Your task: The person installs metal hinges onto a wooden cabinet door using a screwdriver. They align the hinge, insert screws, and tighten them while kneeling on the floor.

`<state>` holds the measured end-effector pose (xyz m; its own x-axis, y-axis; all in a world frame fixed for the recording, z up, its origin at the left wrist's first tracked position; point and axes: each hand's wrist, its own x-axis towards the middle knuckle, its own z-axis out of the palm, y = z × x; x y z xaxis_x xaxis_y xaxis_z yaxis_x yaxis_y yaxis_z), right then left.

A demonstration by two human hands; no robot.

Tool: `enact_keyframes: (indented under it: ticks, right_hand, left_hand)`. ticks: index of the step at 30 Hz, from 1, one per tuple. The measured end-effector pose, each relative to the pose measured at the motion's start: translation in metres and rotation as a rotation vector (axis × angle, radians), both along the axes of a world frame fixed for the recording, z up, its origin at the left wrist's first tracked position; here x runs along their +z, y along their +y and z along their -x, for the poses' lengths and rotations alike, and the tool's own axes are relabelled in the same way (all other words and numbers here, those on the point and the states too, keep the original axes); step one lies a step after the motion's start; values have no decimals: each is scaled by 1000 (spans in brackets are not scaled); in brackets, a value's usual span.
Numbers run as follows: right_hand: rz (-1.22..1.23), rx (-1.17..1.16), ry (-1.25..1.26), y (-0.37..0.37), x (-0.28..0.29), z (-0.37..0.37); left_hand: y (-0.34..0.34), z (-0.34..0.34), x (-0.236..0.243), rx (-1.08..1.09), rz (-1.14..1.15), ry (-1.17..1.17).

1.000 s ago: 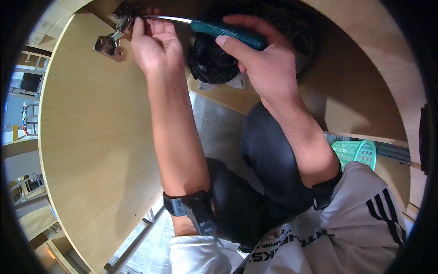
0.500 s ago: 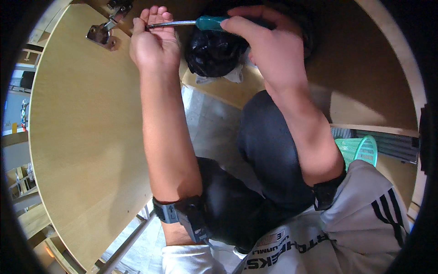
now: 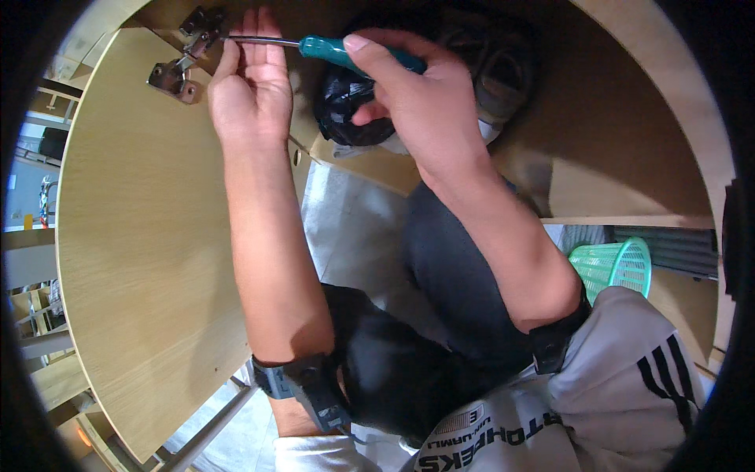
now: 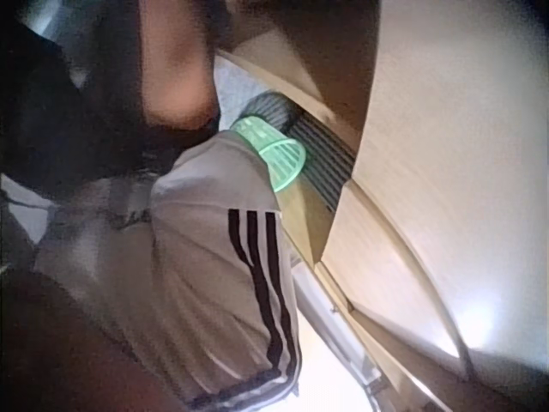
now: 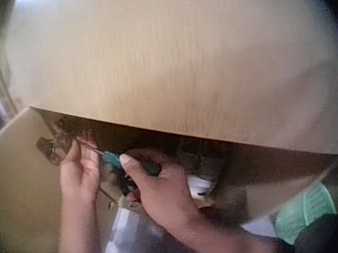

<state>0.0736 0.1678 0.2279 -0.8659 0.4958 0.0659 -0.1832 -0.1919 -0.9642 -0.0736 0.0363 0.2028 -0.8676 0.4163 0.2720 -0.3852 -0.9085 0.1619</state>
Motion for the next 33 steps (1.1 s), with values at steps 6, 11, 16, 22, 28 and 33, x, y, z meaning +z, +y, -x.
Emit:
enact_keyframes:
  ticks: [6, 11, 16, 22, 28, 33]
  right_hand:
    - [112, 173, 4, 2, -5, 5]
    - [226, 219, 70, -2, -9, 10]
    - [228, 269, 18, -2, -12, 6]
    - [244, 250, 72, -3, -11, 9]
    - [264, 260, 65, -2, -11, 8]
    - [177, 237, 62, -2, -10, 9]
  left_hand:
    - [2, 3, -5, 75, -9, -38]
    - [12, -5, 6, 396, 217, -193]
    - [14, -5, 6, 431, 216, -216]
    - [11, -3, 9, 421, 192, -175]
    - [10, -2, 6, 409, 163, -154]
    - [11, -2, 5, 422, 169, -180]
